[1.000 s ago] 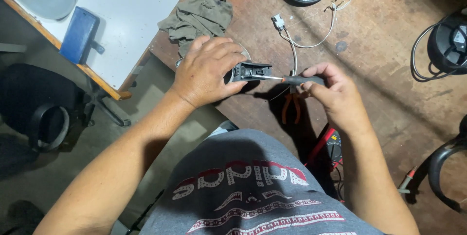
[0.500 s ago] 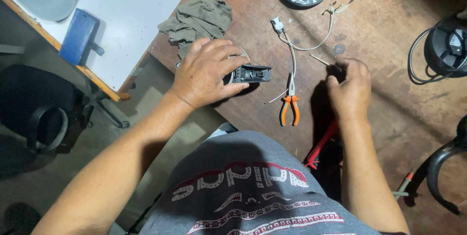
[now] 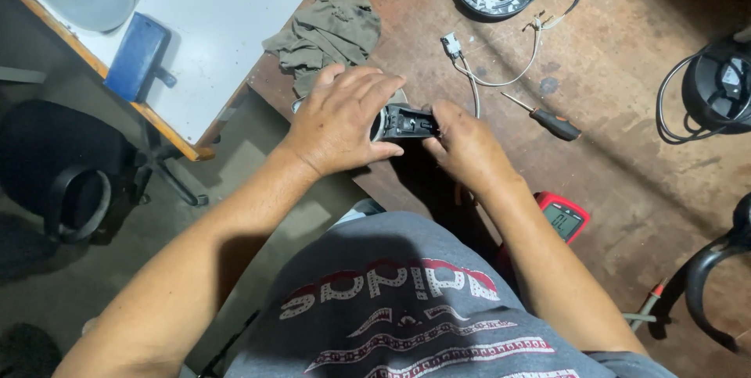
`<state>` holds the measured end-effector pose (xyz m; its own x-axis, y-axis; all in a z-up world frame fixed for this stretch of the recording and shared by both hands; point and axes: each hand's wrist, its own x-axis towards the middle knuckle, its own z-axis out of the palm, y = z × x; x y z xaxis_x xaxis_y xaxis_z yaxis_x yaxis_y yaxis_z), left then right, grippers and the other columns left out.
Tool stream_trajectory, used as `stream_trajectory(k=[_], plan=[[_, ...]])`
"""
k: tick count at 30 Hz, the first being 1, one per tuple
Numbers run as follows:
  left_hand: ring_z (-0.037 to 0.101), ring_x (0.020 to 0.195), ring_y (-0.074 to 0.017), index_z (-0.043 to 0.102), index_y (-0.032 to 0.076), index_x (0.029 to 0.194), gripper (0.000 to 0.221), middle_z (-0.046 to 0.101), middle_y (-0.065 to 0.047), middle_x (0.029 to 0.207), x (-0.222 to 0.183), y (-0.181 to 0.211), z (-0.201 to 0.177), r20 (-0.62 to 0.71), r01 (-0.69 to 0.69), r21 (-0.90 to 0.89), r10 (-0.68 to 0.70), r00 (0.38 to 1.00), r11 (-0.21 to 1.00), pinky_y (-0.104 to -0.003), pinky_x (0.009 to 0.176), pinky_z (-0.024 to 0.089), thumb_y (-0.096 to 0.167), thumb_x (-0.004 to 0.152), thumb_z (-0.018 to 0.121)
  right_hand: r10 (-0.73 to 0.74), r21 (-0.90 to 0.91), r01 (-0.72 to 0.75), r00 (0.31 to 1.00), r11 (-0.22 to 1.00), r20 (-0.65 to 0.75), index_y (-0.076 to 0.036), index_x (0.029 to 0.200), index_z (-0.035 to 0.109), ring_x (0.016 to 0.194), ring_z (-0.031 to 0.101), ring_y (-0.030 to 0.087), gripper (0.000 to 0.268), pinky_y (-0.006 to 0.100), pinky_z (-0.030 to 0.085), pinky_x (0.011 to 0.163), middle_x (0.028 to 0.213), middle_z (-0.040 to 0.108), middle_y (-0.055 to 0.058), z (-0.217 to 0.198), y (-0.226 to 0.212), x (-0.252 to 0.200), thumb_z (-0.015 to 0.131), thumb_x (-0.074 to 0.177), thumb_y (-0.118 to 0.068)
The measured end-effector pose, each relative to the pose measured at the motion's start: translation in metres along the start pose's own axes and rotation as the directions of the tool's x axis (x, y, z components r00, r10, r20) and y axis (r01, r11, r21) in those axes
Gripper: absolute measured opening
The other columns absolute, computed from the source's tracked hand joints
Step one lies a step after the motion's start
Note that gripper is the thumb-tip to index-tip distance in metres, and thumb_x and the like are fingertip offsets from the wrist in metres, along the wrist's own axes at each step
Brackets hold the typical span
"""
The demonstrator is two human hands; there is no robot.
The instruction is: The person uses a screwdriver to pry open a black plastic housing attached to a circular metal component, then uses pliers to remove a white connector and wires. The person manipulates the wires and housing, then reattaches the connector and places the housing back onto the metal component.
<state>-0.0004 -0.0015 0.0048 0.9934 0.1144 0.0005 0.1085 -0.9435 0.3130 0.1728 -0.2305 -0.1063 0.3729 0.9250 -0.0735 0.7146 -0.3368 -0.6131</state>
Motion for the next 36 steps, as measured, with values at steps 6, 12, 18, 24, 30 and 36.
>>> stream_trajectory(k=[6, 12, 18, 24, 30, 36], plan=[[0.067, 0.152, -0.0298, 0.06, 0.019, 0.169, 0.107, 0.079, -0.007, 0.147, 0.004, 0.003, 0.001, -0.03, 0.008, -0.028, -0.009, 1.0, 1.0, -0.06, 0.127, 0.04, 0.057, 0.08, 0.106, 0.097, 0.13, -0.106, 0.993, 0.986, 0.073, -0.012, 0.128, 0.068, 0.119, 0.079, 0.051, 0.031, 0.062, 0.064, 0.098, 0.116, 0.077, 0.021, -0.005, 0.002, 0.005, 0.081, 0.102, -0.02], [0.07, 0.148, -0.0297, 0.065, 0.018, 0.161, 0.099, 0.08, -0.006, 0.146, 0.008, 0.009, 0.003, -0.147, 0.069, -0.06, -0.077, 0.986, 0.996, -0.057, 0.124, 0.045, 0.054, 0.079, 0.107, 0.137, 0.25, -0.136, 0.99, 0.959, 0.017, -0.015, 0.132, 0.07, 0.12, 0.077, 0.053, 0.027, 0.063, 0.062, 0.099, 0.117, 0.077, 0.022, -0.014, -0.013, 0.022, 0.076, 0.105, -0.018], [0.056, 0.165, -0.0451, 0.061, 0.012, 0.166, 0.115, 0.061, -0.018, 0.173, -0.009, 0.018, 0.004, -0.367, 0.041, -0.309, -0.159, 0.916, 0.95, -0.063, 0.139, 0.041, 0.068, 0.079, 0.11, 0.178, 0.398, -0.135, 0.981, 0.908, -0.075, -0.005, 0.134, 0.071, 0.122, 0.072, 0.063, 0.029, 0.07, 0.055, 0.1, 0.121, 0.075, 0.035, -0.023, -0.003, 0.031, 0.071, 0.105, -0.004], [0.045, 0.173, -0.0489, 0.045, 0.008, 0.182, 0.14, 0.043, -0.023, 0.187, -0.036, 0.035, -0.025, -0.213, 0.185, -0.289, -0.252, 0.944, 0.939, -0.075, 0.138, 0.036, 0.047, 0.069, 0.118, 0.257, 0.542, -0.157, 0.96, 0.825, -0.114, -0.007, 0.132, 0.068, 0.119, 0.074, 0.043, 0.024, 0.056, 0.056, 0.106, 0.121, 0.074, 0.024, -0.016, 0.011, 0.014, 0.074, 0.109, -0.007], [0.066, 0.156, -0.0448, 0.058, 0.014, 0.174, 0.12, 0.058, -0.02, 0.175, -0.032, 0.017, 0.017, -0.274, 0.009, -0.271, -0.086, 0.958, 0.963, -0.061, 0.122, 0.06, 0.047, 0.073, 0.113, 0.447, 0.718, -0.244, 0.889, 0.652, -0.104, -0.01, 0.134, 0.068, 0.109, 0.063, 0.018, 0.029, 0.033, 0.055, 0.095, 0.12, 0.068, 0.004, -0.006, 0.047, -0.012, 0.079, 0.108, -0.002], [0.07, 0.15, -0.0378, 0.065, 0.019, 0.169, 0.105, 0.065, -0.014, 0.17, -0.026, 0.017, 0.02, -0.356, -0.108, -0.281, 0.001, 0.935, 0.954, -0.053, 0.12, 0.064, 0.047, 0.078, 0.109, 0.55, 0.761, -0.289, 0.829, 0.581, -0.105, -0.009, 0.151, 0.066, 0.116, 0.066, 0.02, 0.051, 0.034, 0.058, 0.1, 0.126, 0.069, 0.008, 0.001, 0.039, -0.038, 0.083, 0.103, -0.003]])
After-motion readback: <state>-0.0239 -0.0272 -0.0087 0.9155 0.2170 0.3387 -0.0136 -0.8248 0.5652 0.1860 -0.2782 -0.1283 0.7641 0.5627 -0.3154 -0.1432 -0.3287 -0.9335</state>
